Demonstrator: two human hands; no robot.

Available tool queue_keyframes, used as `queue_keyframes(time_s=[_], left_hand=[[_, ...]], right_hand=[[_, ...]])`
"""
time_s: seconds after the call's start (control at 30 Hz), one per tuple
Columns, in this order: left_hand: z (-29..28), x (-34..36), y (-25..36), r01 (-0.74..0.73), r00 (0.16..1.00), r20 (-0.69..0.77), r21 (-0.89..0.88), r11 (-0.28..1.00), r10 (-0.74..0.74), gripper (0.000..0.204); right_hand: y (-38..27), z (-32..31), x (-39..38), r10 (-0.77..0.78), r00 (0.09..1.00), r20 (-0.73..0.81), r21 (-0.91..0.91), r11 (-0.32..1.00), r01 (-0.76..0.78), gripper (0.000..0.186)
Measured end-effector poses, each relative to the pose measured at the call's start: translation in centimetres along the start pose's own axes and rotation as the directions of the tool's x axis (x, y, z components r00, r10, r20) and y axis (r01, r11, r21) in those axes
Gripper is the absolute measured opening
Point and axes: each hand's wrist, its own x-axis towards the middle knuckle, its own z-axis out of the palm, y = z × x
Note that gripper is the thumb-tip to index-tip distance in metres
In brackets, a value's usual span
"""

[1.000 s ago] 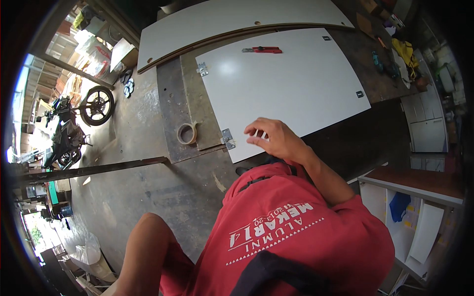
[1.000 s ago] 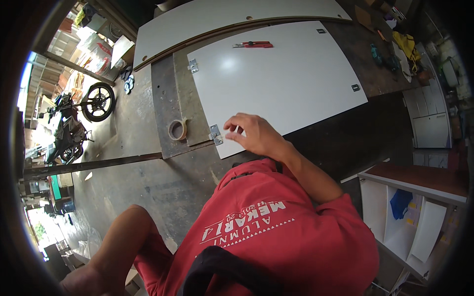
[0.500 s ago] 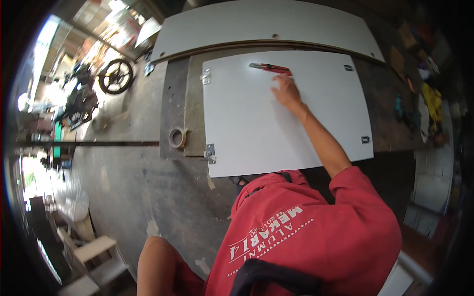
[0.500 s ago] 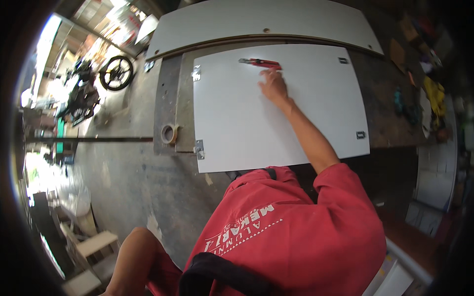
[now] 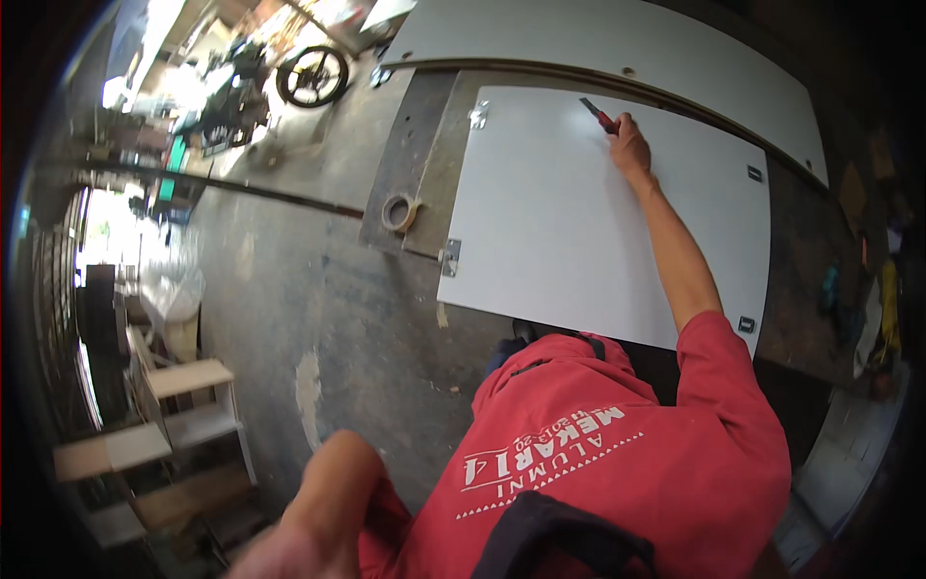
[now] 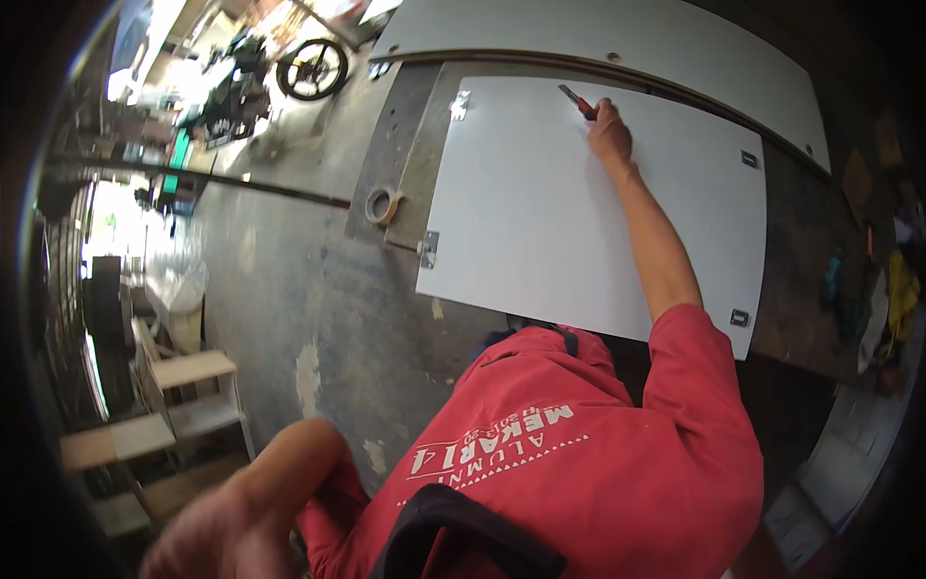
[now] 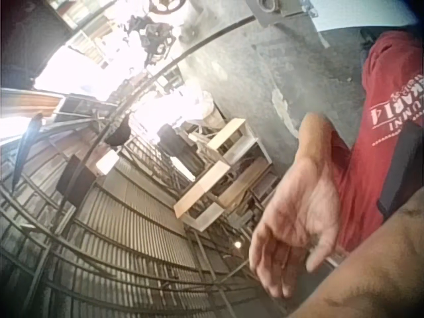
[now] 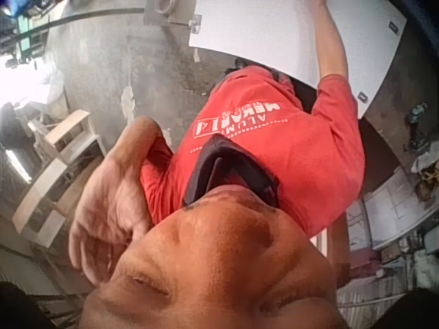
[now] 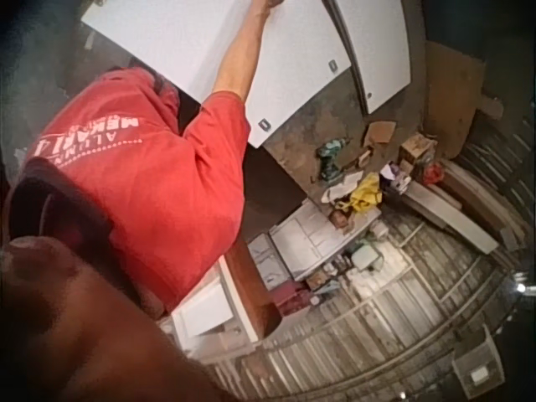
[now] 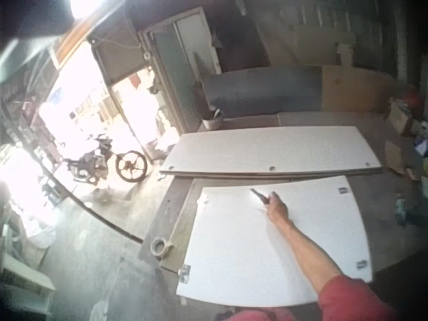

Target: The person marks a white cabinet door for hinge placement using tape and a pencil, then secures metal hinges to the door using a power drill.

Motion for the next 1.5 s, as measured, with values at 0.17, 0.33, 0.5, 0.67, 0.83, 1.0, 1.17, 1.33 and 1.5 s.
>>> queue_keyframes(time_s=[0.17, 0.33, 0.5, 0.67, 0.83, 1.0, 1.17, 1.33, 1.5], left_hand=[[-5.5, -25.2, -2.0, 0.858, 0.332, 0.275, 0.308, 0.410, -0.902, 0.041], [-12.5, -49.6, -0.6, 0.680, -0.071, 0.290, 0.714, 0.167, -0.954, 0.051], [-18.5, -59.1, -2.4, 0.416, -0.038, 0.351, 0.857, 0.305, -0.936, 0.040], [-16.3, -59.9, -1.8, 0.538, -0.184, 0.279, 0.831, 0.141, -0.943, 0.045], [-7.9, -51.9, 6.1, 0.674, -0.106, 0.296, 0.724, 0.150, -0.949, 0.038], [3.6, -42.1, 18.9, 0.953, -0.273, 0.470, 0.253, -0.169, -0.839, 0.017], [15.1, -32.4, 32.8, 0.964, -0.234, 0.661, 0.254, -0.081, -0.713, 0.017], [24.8, -25.5, 41.6, 0.972, -0.230, 0.768, 0.210, -0.106, -0.598, 0.021], [36.9, -23.5, 46.5, 0.993, -0.122, 0.899, 0.112, -0.048, -0.420, 0.023]], right_hand=[[-2.3, -7.0, -13.0, 0.234, 0.972, 0.028, 0.553, 0.806, -0.210, 0.032], [-3.1, -15.1, -30.5, 0.469, 0.881, 0.063, 0.624, 0.671, -0.401, 0.034], [-4.0, -20.6, -43.2, 0.701, 0.710, -0.056, 0.582, 0.601, -0.548, 0.032], [-2.3, -22.7, -51.3, 0.829, 0.527, -0.186, 0.654, 0.505, -0.563, 0.028], [1.0, -23.2, -55.1, 0.860, 0.473, -0.191, 0.709, 0.454, -0.540, 0.033], [6.5, -27.1, -56.8, 0.811, 0.584, -0.025, 0.612, 0.474, -0.633, 0.030], [12.7, -32.0, -58.4, 0.747, 0.665, 0.007, 0.618, 0.519, -0.590, 0.031], [19.6, -38.8, -59.5, 0.759, 0.651, 0.020, 0.618, 0.502, -0.605, 0.032], [28.8, -42.5, -60.9, 0.841, 0.528, -0.116, 0.595, 0.484, -0.642, 0.032]])
